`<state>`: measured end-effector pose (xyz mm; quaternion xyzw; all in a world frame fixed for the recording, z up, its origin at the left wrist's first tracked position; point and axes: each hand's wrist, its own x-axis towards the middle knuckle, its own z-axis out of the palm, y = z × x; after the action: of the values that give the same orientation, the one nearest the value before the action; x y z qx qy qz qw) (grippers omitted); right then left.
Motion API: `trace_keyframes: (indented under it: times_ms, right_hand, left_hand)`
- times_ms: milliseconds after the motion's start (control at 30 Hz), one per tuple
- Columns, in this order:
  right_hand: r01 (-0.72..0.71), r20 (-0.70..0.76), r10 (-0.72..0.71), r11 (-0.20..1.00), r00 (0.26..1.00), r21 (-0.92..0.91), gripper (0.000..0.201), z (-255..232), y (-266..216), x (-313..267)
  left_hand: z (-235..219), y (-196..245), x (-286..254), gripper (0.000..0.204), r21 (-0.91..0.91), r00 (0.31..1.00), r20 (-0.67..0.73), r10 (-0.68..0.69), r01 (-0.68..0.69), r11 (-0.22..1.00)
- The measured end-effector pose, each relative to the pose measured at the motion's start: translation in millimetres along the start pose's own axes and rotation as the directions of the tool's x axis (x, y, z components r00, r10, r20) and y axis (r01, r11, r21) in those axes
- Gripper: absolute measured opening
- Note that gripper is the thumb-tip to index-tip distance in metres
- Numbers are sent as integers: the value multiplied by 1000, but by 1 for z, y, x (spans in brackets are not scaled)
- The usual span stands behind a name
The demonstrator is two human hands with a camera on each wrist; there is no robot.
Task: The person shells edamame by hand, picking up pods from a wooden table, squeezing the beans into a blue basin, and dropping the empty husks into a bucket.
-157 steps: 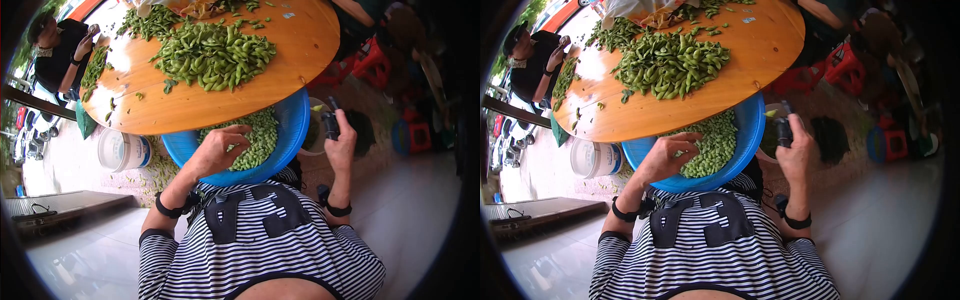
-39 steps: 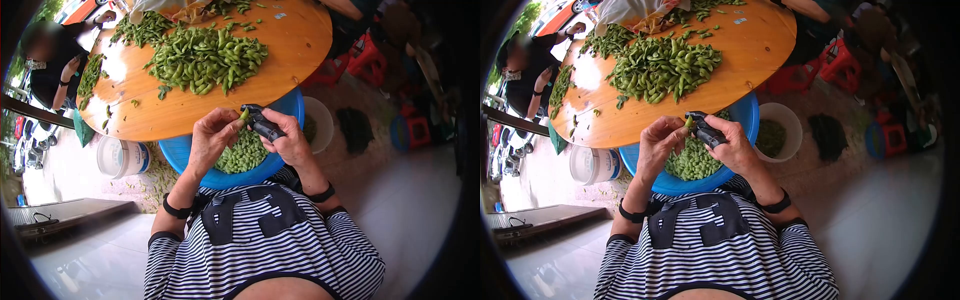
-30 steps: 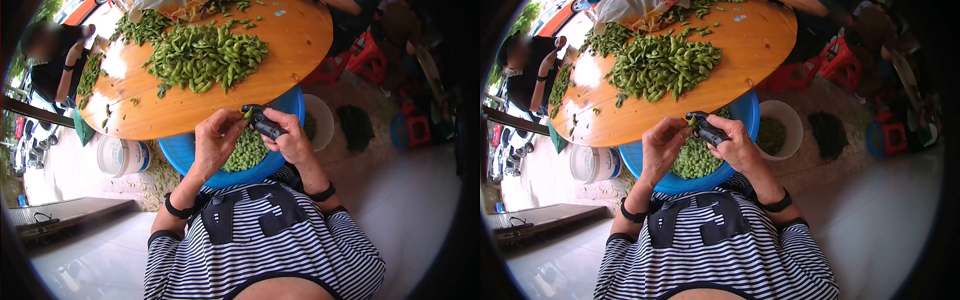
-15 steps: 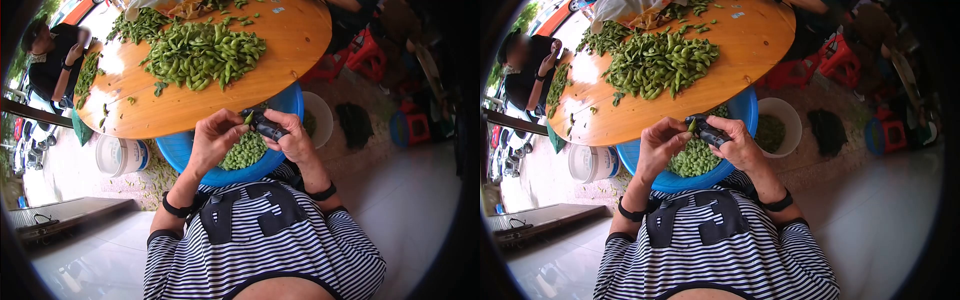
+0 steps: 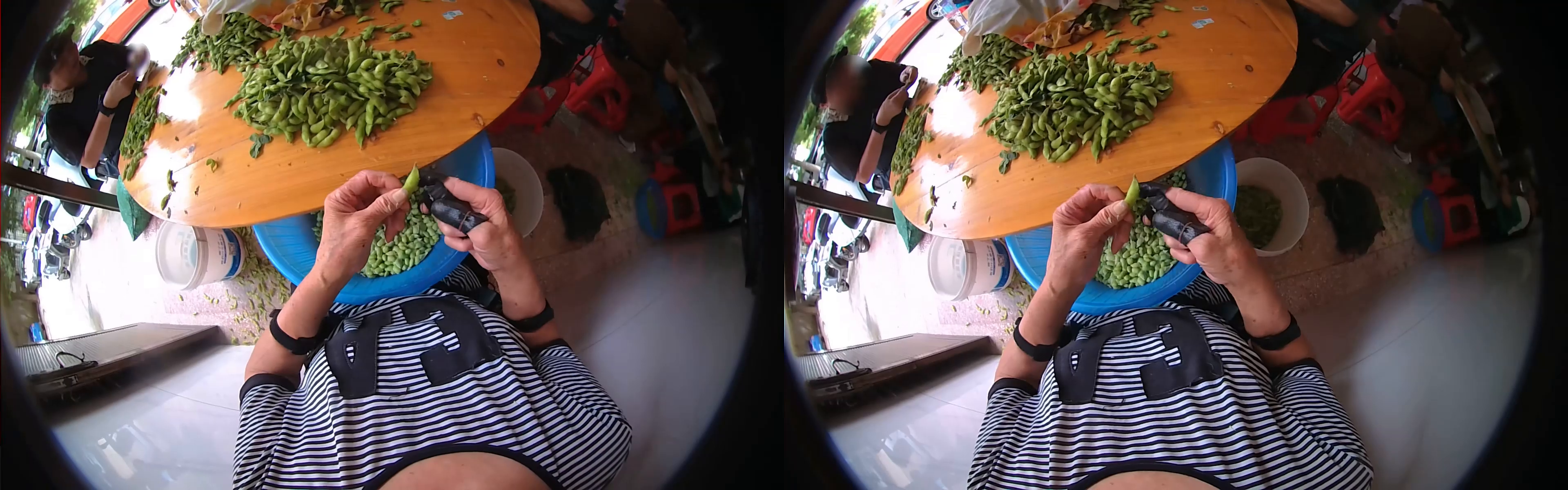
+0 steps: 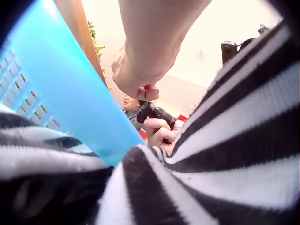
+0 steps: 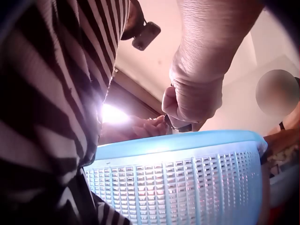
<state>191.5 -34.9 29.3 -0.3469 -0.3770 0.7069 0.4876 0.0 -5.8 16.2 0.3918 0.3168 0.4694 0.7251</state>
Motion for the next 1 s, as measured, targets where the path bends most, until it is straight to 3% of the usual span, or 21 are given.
trace_keyframes:
  times_ms: [267,333,500,567,633,667,733,800,867,900,967,1000]
  right_hand:
    - [-8,21,9,1000,1000,-30,30,4,-1,0]
    - [-16,24,17,999,1000,-31,29,4,-1,-1]
    - [-21,36,23,997,999,-77,29,-4,9,3]
    - [-13,81,3,993,997,118,28,-8,12,4]
    - [-46,81,31,979,996,198,28,-4,9,1]
    - [-78,83,57,958,995,275,28,-3,8,0]
    - [-80,85,57,954,995,290,29,-6,13,2]
    - [-83,89,59,949,994,305,30,-10,18,5]
    - [40,109,-47,997,993,66,33,-13,22,6]
    - [39,111,-46,997,993,67,33,-10,21,5]
    - [70,20,-67,983,998,-171,32,-1,17,1]
    - [68,21,-66,983,998,-171,32,2,15,0]
  left_hand:
    - [1,-2,-3,6,196,998,-19,59,-54,979]
    - [3,-3,-3,7,265,990,-48,134,-117,957]
    - [4,-6,-4,8,303,983,-2,185,-176,937]
    - [1,-6,-3,9,303,979,23,202,-199,932]
    - [-7,-1,0,10,-100,985,154,-72,89,991]
    - [-12,-3,2,10,-101,985,155,-73,89,991]
    - [-19,-8,6,10,-376,928,323,-183,303,876]
    - [-14,-7,5,9,-361,935,297,-194,298,884]
    - [-1,-5,1,11,-111,990,88,-108,117,987]
    - [2,-7,0,11,-111,991,86,-107,116,987]
    - [6,-12,-1,15,161,998,-11,69,-66,985]
    - [4,-11,-2,15,160,998,-12,69,-66,985]
